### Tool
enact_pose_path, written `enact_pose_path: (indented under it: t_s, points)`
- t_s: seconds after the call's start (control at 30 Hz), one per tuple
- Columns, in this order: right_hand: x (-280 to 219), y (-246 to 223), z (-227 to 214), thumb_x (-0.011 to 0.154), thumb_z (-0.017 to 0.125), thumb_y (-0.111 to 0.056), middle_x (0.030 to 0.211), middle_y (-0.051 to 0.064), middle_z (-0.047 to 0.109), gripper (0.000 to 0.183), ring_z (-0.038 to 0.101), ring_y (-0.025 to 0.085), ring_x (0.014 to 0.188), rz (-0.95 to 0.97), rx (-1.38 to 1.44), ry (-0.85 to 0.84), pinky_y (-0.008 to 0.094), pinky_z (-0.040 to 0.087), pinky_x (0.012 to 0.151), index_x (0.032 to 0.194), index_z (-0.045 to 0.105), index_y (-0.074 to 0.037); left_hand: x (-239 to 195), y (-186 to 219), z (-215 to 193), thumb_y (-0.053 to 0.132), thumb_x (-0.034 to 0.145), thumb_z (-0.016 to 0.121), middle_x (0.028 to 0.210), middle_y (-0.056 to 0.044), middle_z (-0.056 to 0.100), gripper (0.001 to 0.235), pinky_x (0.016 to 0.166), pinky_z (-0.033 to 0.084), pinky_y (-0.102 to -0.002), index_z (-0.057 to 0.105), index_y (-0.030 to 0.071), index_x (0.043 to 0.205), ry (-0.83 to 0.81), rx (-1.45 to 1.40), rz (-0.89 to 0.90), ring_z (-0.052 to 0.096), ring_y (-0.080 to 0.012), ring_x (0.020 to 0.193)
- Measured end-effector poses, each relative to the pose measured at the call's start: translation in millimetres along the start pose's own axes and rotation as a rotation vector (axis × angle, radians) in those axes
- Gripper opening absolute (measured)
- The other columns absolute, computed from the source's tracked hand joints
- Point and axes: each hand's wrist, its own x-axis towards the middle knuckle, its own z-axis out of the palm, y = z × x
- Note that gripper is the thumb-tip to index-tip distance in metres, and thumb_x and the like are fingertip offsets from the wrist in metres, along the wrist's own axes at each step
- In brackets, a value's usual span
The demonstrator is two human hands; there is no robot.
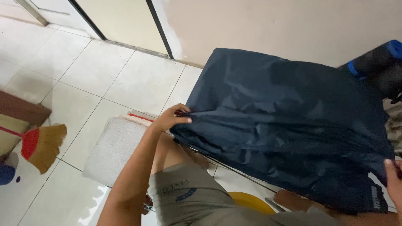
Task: The person is unfolding, aligning the zipper, and zipping up a sleeping bag.
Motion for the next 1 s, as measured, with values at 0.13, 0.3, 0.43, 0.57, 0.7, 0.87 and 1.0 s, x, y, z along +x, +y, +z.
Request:
enact_pose_path:
  t_s: [0.13, 0.3, 0.43, 0.57, 0.7, 0.87, 1.0]
  points:
    - [-8.4, -29.1, -7.6, 0.079, 0.094, -0.03, 0.125, 0.019, 0.065, 0.068, 0.064, 0.034, 0.121, -0.264, -0.261, -0.002, 0.044, 0.05, 0.112, 0.13, 0.065, 0.004, 33.6, -56.7, 13.5, 0.037, 0.087, 0.083, 0.1, 0.0, 0.063, 0.018, 0.086, 0.044, -0.03, 0.084, 0.022, 0.096, 0.042, 0.33, 0.207, 0.066, -0.0196, 0.09]
    - [-14.2, 66.2, 12.2, 0.101, 0.081, -0.02, 0.093, 0.013, 0.057, 0.022, 0.059, 0.026, 0.093, -0.087, -0.258, -0.169, 0.035, 0.045, 0.095, 0.094, 0.074, 0.0, 16.0, -16.9, 5.0, 0.039, 0.099, 0.068, 0.088, 0.0, 0.069, 0.026, 0.08, 0.045, -0.029, 0.071, 0.015, 0.091, 0.059, 0.066, 0.009, 0.062, -0.0159, 0.085]
    - [-27.6, 79.5, 0.0, 0.099, 0.081, -0.015, 0.104, 0.023, 0.066, 0.023, 0.068, 0.034, 0.099, 0.204, -0.068, -0.338, 0.042, 0.054, 0.096, 0.106, 0.084, 0.006, -1.0, 33.7, -16.8, 0.031, 0.079, 0.079, 0.118, -0.021, 0.076, 0.054, 0.099, 0.061, -0.037, 0.074, -0.005, 0.12, -0.126, -0.363, -0.327, 0.072, -0.0309, 0.106]
    - [-55.9, 61.8, 2.7, 0.082, 0.088, -0.003, 0.094, 0.016, 0.072, 0.016, 0.068, 0.023, 0.095, 0.113, 0.04, -0.353, 0.035, 0.055, 0.107, 0.093, 0.078, 0.004, 45.9, -9.5, -16.9, 0.051, 0.07, 0.082, 0.119, -0.009, 0.077, 0.058, 0.098, 0.053, -0.034, 0.081, 0.009, 0.11, -0.222, 0.292, -0.403, 0.069, -0.0262, 0.112]
    - [-51.6, 8.0, -20.2, 0.085, 0.076, -0.032, 0.097, 0.003, 0.063, 0.026, 0.065, 0.012, 0.098, -0.046, -0.497, -0.381, 0.023, 0.052, 0.096, 0.11, 0.073, -0.024, 88.3, -42.4, -4.7, 0.065, 0.085, 0.074, 0.07, -0.005, 0.052, 0.063, 0.066, 0.04, -0.037, 0.053, 0.008, 0.067, 0.042, 0.506, -0.116, 0.052, -0.0193, 0.069]
    - [-48.3, -40.0, -22.7, 0.1, 0.068, -0.054, 0.098, -0.002, 0.073, 0.037, 0.072, 0.009, 0.096, 0.024, -0.714, -0.394, 0.021, 0.053, 0.085, 0.095, 0.079, -0.018, 87.7, -46.3, 7.8, 0.067, 0.1, 0.062, 0.049, -0.008, 0.048, 0.081, 0.056, 0.037, -0.042, 0.042, 0.005, 0.052, 0.435, 0.515, 0.062, 0.047, -0.023, 0.051]
    - [-54.2, -28.9, -19.2, 0.085, 0.077, -0.041, 0.116, 0.003, 0.074, 0.043, 0.076, 0.021, 0.108, -0.067, -0.761, -0.234, 0.031, 0.057, 0.1, 0.125, 0.074, -0.028, 47.5, -29.1, 5.0, 0.072, 0.084, 0.068, 0.09, -0.007, 0.067, 0.057, 0.072, 0.05, -0.042, 0.067, 0.015, 0.091, 0.338, 0.519, 0.143, 0.067, -0.027, 0.083]
